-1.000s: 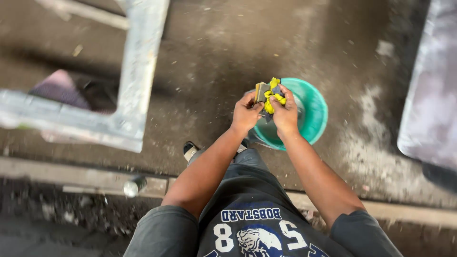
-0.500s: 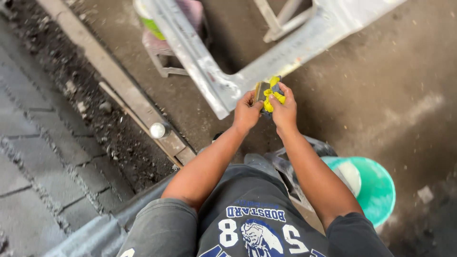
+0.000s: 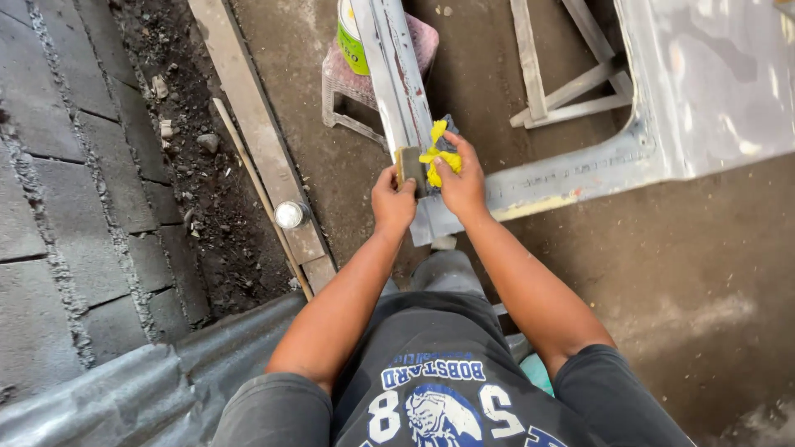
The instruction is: The person dips a sanding block and a cloth into a bucket of water. They then use the wet sanding block to sand a vertical metal frame, wiping the surface with the cloth in between sanding strokes. The person repeats this process, occasionally dipping the tools back into the water.
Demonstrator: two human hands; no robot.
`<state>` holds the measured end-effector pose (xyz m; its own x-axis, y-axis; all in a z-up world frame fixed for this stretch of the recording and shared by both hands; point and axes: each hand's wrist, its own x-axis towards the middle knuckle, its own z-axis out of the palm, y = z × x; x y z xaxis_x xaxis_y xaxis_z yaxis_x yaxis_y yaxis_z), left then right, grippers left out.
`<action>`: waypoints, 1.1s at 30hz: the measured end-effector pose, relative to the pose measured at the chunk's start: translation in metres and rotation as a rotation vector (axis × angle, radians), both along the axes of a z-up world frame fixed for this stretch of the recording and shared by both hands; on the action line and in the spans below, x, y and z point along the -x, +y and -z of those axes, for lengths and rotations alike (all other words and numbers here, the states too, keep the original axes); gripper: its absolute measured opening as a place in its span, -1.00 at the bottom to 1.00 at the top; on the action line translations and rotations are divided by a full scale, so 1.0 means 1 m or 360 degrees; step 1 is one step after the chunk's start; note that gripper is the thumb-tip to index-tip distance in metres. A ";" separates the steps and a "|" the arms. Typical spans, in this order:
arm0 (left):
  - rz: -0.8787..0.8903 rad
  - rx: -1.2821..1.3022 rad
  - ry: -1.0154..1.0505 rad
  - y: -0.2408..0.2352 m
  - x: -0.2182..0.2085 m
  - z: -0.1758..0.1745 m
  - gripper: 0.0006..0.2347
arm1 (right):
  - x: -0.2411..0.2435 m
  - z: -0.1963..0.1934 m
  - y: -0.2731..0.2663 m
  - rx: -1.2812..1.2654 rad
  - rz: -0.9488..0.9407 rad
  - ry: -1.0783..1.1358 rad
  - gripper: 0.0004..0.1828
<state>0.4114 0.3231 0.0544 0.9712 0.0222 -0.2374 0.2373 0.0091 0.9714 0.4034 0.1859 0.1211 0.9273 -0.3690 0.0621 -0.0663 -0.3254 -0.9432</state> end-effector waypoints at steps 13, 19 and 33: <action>-0.0431 -0.0500 0.0265 -0.040 -0.011 0.064 -0.73 | -0.022 0.104 -0.060 0.1137 -0.0998 0.0324 -0.15; -0.0382 -0.0768 0.0206 -0.074 -0.026 0.020 -0.69 | -0.046 0.118 -0.070 0.0070 -0.0528 0.0517 -0.56; 0.0508 -0.1227 -0.0515 -0.072 -0.050 0.006 -0.43 | -0.065 0.143 -0.100 -0.0754 0.0017 0.0955 -0.86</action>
<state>0.4612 0.2515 0.0486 0.9752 -0.2203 0.0186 -0.1700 -0.6935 0.7001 0.4687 0.0860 -0.0221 0.7485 -0.2398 -0.6183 -0.6122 0.1085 -0.7832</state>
